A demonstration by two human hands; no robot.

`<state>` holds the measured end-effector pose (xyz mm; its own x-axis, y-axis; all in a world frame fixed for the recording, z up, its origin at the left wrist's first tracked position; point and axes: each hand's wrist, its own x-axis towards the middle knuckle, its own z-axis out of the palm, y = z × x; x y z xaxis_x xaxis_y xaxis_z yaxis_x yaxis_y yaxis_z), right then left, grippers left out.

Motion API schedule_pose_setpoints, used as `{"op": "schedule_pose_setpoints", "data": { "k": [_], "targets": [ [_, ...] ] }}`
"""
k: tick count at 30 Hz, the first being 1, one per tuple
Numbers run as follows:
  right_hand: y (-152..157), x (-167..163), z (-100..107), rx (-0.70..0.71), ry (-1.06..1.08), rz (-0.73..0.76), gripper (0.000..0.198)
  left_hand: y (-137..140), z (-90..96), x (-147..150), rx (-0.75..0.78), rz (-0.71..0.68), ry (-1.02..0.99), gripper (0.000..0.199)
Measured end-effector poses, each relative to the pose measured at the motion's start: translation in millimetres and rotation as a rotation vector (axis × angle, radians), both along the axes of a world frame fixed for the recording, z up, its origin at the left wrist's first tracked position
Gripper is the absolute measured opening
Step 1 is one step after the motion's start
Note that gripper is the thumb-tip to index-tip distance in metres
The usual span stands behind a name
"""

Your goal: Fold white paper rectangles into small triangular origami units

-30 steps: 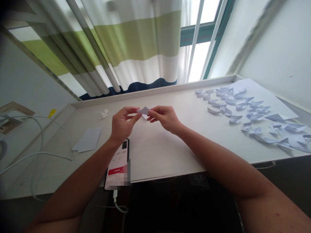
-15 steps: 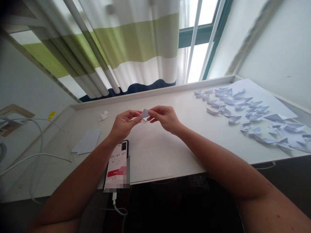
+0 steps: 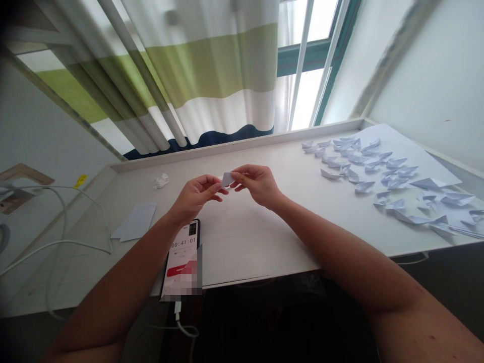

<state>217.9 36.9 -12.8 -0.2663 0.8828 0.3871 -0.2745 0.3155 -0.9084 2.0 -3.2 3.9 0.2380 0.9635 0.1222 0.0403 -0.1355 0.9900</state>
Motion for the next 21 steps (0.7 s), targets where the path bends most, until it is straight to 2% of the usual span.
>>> {"op": "schedule_pose_setpoints", "data": {
  "k": [10, 16, 21],
  "targets": [
    [-2.0, -3.5, 1.0, -0.028, 0.054, 0.025, 0.043, 3.3, -5.8, 1.0, -0.001, -0.026, -0.165, 0.043],
    [-2.9, -4.3, 1.3, -0.043, 0.064, 0.013, 0.043, -2.0, -2.9, 7.5, 0.175, 0.148, 0.016, 0.028],
    [-3.1, -4.6, 1.6, -0.045, 0.06, -0.057, 0.046, -4.2, -2.9, 6.8, 0.223, 0.151, 0.11, 0.031]
  ]
}}
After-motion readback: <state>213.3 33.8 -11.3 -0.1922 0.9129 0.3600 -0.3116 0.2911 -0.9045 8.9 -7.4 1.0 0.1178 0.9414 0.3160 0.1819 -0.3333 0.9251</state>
